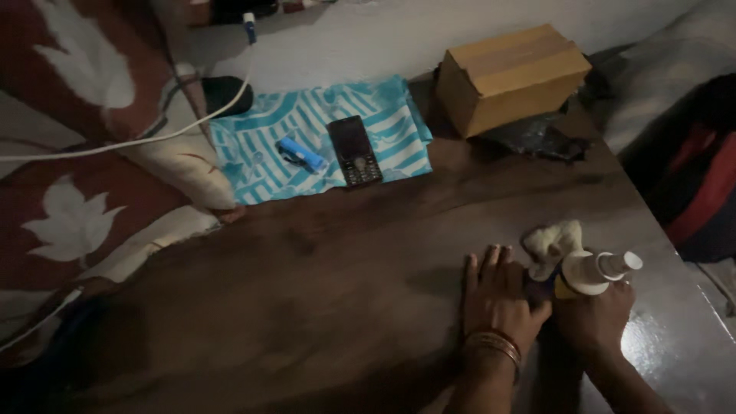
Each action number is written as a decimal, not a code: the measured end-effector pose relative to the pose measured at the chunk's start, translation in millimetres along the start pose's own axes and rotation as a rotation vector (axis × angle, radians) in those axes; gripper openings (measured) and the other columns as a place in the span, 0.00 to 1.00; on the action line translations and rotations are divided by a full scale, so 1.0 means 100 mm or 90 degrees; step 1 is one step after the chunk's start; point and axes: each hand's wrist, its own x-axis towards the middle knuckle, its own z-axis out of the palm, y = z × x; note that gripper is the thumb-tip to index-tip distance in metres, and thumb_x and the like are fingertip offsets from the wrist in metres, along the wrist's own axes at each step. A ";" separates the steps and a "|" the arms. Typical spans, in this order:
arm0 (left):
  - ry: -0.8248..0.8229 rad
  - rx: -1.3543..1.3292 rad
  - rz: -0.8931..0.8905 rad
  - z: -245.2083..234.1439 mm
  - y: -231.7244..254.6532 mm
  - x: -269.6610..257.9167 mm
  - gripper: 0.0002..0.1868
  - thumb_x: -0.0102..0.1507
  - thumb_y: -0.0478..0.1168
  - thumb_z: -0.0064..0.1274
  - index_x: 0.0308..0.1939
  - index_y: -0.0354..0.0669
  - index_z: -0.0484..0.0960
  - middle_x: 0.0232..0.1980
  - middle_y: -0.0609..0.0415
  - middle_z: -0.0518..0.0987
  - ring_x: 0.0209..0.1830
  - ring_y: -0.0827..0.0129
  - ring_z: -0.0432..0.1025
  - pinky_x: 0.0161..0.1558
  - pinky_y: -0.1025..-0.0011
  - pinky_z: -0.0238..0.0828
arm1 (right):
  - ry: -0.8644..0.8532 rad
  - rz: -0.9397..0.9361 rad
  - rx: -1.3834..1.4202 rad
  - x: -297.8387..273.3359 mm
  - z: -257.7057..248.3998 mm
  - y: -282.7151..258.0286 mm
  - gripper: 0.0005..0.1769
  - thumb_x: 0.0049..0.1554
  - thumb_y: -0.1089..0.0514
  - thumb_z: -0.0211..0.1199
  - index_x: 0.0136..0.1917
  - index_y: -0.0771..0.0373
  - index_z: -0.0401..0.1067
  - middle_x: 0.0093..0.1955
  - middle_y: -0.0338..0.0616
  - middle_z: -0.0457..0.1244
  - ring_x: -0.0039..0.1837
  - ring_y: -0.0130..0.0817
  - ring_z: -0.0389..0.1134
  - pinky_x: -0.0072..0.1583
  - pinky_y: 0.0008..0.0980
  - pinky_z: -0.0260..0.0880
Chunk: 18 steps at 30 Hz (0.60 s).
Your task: The person sprays a cleaning solution onto a wooden table and wipes the surface with a cloth. They repeatedly apply the spray and wipe different areas of the table while other items remain on the surface.
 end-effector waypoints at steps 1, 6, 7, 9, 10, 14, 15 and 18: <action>-0.025 -0.009 0.004 -0.01 -0.01 0.01 0.37 0.62 0.59 0.56 0.62 0.32 0.75 0.77 0.39 0.67 0.82 0.53 0.53 0.82 0.48 0.36 | -0.018 0.012 -0.062 -0.01 -0.02 -0.06 0.28 0.53 0.47 0.67 0.62 0.64 0.73 0.54 0.50 0.68 0.61 0.50 0.67 0.62 0.48 0.66; -0.045 -0.005 0.011 -0.14 -0.15 0.06 0.38 0.59 0.62 0.56 0.60 0.34 0.76 0.76 0.43 0.68 0.81 0.53 0.54 0.79 0.47 0.37 | 0.036 0.049 -0.199 0.15 -0.01 -0.12 0.39 0.44 0.44 0.73 0.64 0.66 0.74 0.61 0.55 0.64 0.65 0.58 0.64 0.60 0.55 0.64; -0.048 0.004 -0.003 -0.19 -0.21 0.08 0.36 0.61 0.62 0.55 0.60 0.35 0.77 0.76 0.42 0.67 0.81 0.53 0.54 0.80 0.46 0.36 | -0.003 0.059 -0.226 0.17 0.04 -0.15 0.33 0.47 0.44 0.72 0.63 0.62 0.74 0.64 0.53 0.64 0.66 0.57 0.63 0.61 0.55 0.63; -0.054 0.021 -0.031 -0.30 -0.35 0.09 0.33 0.64 0.62 0.53 0.59 0.36 0.78 0.77 0.42 0.66 0.82 0.52 0.53 0.81 0.45 0.36 | -0.082 0.080 -0.281 0.17 0.14 -0.23 0.23 0.55 0.44 0.70 0.60 0.55 0.76 0.71 0.48 0.62 0.68 0.56 0.62 0.63 0.55 0.63; -0.031 0.036 -0.033 -0.36 -0.41 0.10 0.35 0.63 0.62 0.54 0.59 0.36 0.77 0.77 0.42 0.66 0.81 0.52 0.53 0.80 0.46 0.36 | -0.078 0.037 -0.241 0.11 0.17 -0.29 0.24 0.57 0.45 0.67 0.64 0.53 0.74 0.71 0.47 0.61 0.66 0.55 0.61 0.62 0.52 0.63; 0.037 0.090 -0.020 -0.51 -0.64 0.12 0.38 0.62 0.63 0.54 0.63 0.34 0.76 0.74 0.42 0.67 0.79 0.53 0.55 0.79 0.46 0.39 | -0.105 -0.060 -0.192 -0.22 0.19 -0.46 0.31 0.58 0.48 0.62 0.75 0.41 0.71 0.74 0.46 0.59 0.66 0.53 0.60 0.63 0.51 0.61; 0.047 0.101 -0.014 -0.53 -0.70 0.11 0.39 0.62 0.63 0.54 0.64 0.34 0.76 0.73 0.42 0.68 0.78 0.53 0.55 0.79 0.45 0.40 | -0.124 -0.066 -0.207 -0.25 0.20 -0.45 0.35 0.55 0.49 0.62 0.76 0.36 0.71 0.75 0.46 0.59 0.68 0.53 0.60 0.64 0.52 0.61; 0.027 0.086 -0.002 -0.51 -0.76 0.11 0.35 0.63 0.62 0.54 0.60 0.35 0.77 0.75 0.43 0.69 0.80 0.53 0.56 0.79 0.44 0.40 | -0.062 -0.089 -0.230 -0.18 0.24 -0.25 0.42 0.47 0.48 0.62 0.76 0.48 0.72 0.79 0.46 0.60 0.70 0.53 0.61 0.63 0.55 0.59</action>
